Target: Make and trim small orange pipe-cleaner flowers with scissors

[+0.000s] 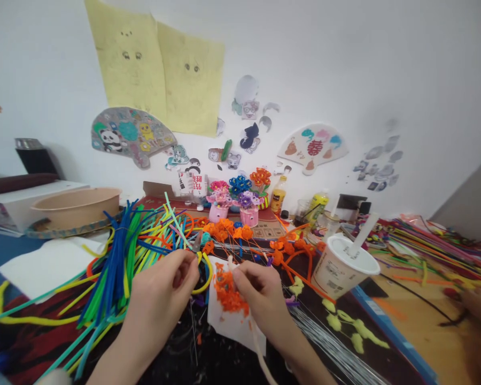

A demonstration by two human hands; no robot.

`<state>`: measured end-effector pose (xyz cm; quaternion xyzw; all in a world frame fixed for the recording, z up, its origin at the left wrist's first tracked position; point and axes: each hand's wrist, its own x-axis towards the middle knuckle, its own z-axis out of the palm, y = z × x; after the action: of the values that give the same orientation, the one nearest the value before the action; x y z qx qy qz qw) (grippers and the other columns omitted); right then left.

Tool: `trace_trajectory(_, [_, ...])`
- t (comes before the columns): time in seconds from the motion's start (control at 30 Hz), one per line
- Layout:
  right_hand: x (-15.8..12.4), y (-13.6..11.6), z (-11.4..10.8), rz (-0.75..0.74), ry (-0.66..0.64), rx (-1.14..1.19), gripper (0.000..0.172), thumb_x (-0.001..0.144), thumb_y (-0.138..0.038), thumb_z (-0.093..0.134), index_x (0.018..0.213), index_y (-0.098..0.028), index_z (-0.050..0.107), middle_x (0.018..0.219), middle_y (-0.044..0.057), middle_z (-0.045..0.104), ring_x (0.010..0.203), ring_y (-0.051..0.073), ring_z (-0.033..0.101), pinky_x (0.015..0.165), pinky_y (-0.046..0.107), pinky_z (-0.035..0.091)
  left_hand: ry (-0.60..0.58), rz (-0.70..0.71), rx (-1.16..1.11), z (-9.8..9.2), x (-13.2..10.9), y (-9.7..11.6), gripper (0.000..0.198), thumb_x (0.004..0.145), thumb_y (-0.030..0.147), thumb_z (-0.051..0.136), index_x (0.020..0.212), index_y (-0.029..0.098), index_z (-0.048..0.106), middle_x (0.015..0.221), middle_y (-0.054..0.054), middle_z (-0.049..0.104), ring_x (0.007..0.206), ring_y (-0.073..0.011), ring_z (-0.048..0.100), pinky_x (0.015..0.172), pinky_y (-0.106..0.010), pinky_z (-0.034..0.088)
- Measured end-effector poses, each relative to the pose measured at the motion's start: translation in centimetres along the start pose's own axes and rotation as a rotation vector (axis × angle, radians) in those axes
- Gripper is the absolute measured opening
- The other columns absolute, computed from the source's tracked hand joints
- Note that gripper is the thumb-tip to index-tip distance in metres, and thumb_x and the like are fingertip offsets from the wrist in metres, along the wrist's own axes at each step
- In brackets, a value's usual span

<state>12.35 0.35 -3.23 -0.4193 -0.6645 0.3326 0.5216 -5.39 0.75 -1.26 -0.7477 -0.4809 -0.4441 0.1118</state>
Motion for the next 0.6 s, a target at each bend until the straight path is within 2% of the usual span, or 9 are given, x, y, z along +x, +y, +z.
trace_trajectory(0.13, [0.2, -0.1, -0.1, 0.096, -0.054, 0.106, 0.038, 0.086, -0.039, 0.051, 0.055, -0.018, 0.045, 0.05, -0.005, 0.038, 0.046, 0.008, 0.033, 0.044, 0.021, 0.026, -0.04, 0.059, 0.109, 0.1, 0.0, -0.2, 0.036, 0.09, 0.03, 0.044, 0.056, 0.02, 0.054, 0.044, 0.006, 0.05, 0.036, -0.0089, 0.047, 0.041, -0.021, 0.033])
trace_trajectory(0.23, [0.3, 0.0, 0.1, 0.126, -0.113, 0.163, 0.04, 0.086, -0.044, 0.052, 0.057, -0.017, 0.05, 0.051, -0.005, 0.042, 0.046, 0.008, 0.035, 0.044, 0.021, 0.028, -0.034, 0.112, 0.036, 0.3, 0.1, 0.4, 0.027, 0.091, 0.03, 0.045, 0.072, 0.02, 0.062, 0.058, 0.003, 0.062, 0.048, -0.0109, 0.057, 0.048, -0.021, 0.041])
trace_trajectory(0.33, [0.3, 0.5, 0.1, 0.117, -0.153, 0.165, 0.043, 0.086, -0.05, 0.052, 0.058, -0.017, 0.052, 0.05, -0.004, 0.043, 0.046, 0.008, 0.035, 0.044, 0.021, 0.028, -0.042, 0.166, -0.037, 0.5, 0.0, 0.8, 0.02, 0.092, 0.027, 0.046, 0.089, 0.019, 0.063, 0.076, -0.001, 0.07, 0.064, -0.0128, 0.066, 0.059, -0.021, 0.048])
trace_trajectory(0.43, [0.3, 0.9, 0.2, 0.099, -0.173, 0.145, 0.046, 0.086, -0.054, 0.051, 0.057, -0.018, 0.052, 0.049, -0.004, 0.043, 0.046, 0.009, 0.036, 0.045, 0.022, 0.028, -0.057, 0.212, -0.055, 0.6, -0.1, 0.9, 0.018, 0.093, 0.024, 0.046, 0.093, 0.019, 0.063, 0.083, -0.002, 0.072, 0.072, -0.0139, 0.068, 0.065, -0.023, 0.049])
trace_trajectory(0.6, [0.3, 0.8, 0.2, 0.095, -0.217, 0.16, 0.046, 0.087, -0.052, 0.051, 0.056, -0.018, 0.048, 0.048, -0.005, 0.041, 0.046, 0.009, 0.035, 0.046, 0.022, 0.027, -0.053, 0.242, -0.053, 0.4, -0.2, 0.8, 0.016, 0.092, 0.021, 0.048, 0.092, 0.02, 0.064, 0.082, 0.0, 0.072, 0.071, -0.0147, 0.067, 0.064, -0.025, 0.049])
